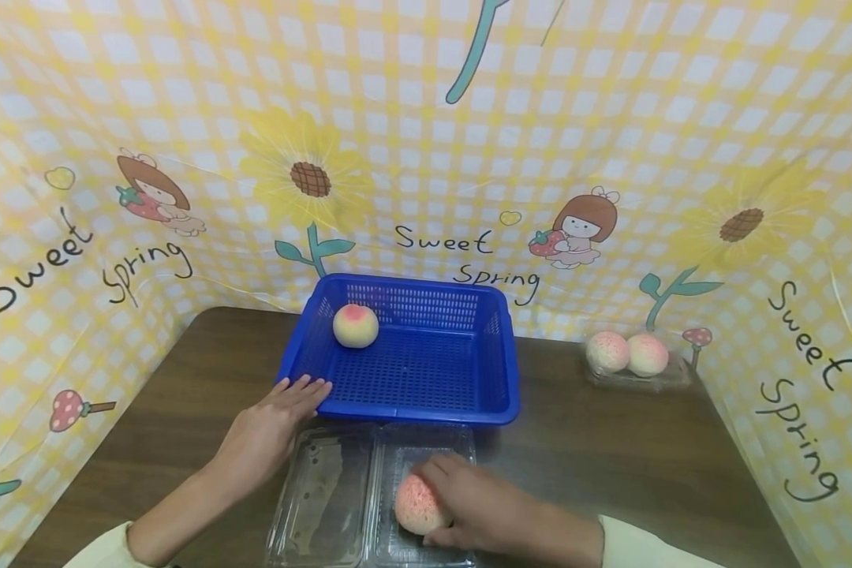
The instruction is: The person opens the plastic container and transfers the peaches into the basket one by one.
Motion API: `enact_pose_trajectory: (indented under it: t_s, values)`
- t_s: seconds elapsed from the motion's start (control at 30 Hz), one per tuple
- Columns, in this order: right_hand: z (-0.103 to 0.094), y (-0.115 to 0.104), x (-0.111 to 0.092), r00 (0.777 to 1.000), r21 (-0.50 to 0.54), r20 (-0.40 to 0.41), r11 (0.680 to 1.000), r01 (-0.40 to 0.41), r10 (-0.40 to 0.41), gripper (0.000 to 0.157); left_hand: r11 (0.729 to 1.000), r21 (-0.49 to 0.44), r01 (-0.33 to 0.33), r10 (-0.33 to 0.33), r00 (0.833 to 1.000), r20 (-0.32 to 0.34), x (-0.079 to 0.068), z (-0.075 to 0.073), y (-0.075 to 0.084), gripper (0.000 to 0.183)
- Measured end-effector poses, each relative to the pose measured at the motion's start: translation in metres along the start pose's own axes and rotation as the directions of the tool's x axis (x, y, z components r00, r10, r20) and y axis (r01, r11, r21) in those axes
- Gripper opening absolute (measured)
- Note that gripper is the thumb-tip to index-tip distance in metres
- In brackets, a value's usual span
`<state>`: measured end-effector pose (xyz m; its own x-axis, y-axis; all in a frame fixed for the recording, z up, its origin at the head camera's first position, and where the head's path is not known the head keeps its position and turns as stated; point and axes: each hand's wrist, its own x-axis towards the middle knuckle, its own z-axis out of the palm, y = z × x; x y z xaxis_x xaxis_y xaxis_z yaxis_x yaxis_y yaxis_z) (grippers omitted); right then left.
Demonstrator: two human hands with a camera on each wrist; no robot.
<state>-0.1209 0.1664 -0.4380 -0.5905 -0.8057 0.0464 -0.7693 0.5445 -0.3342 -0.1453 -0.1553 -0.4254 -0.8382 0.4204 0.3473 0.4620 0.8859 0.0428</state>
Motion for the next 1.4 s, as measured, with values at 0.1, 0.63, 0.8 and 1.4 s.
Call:
enact_pose_trajectory:
  t_s: [0.1, 0.63, 0.8, 1.4]
  values:
    - [-0.006, -0.001, 0.0, 1.0, 0.027, 0.0, 0.999, -0.028, 0.028, 0.072, 1.0, -0.004, 0.004, -0.004, 1.0, 0.003, 0.0, -0.001, -0.001, 0.048]
    - [-0.038, -0.012, 0.001, 0.991, 0.009, -0.136, 1.0, -0.021, 0.022, 0.07, 1.0, -0.029, 0.011, -0.012, 1.0, -0.009, 0.0, -0.002, -0.003, 0.044]
    - [-0.048, -0.014, 0.0, 0.984, 0.001, -0.178, 1.0, -0.026, 0.025, 0.068, 1.0, -0.027, 0.013, -0.013, 1.0, -0.007, -0.001, -0.001, -0.003, 0.043]
    - [-0.089, -0.014, 0.013, 0.964, -0.005, -0.265, 0.999, -0.041, 0.039, 0.067, 0.999, -0.031, 0.019, -0.019, 1.0, -0.012, -0.001, 0.001, 0.002, 0.05]
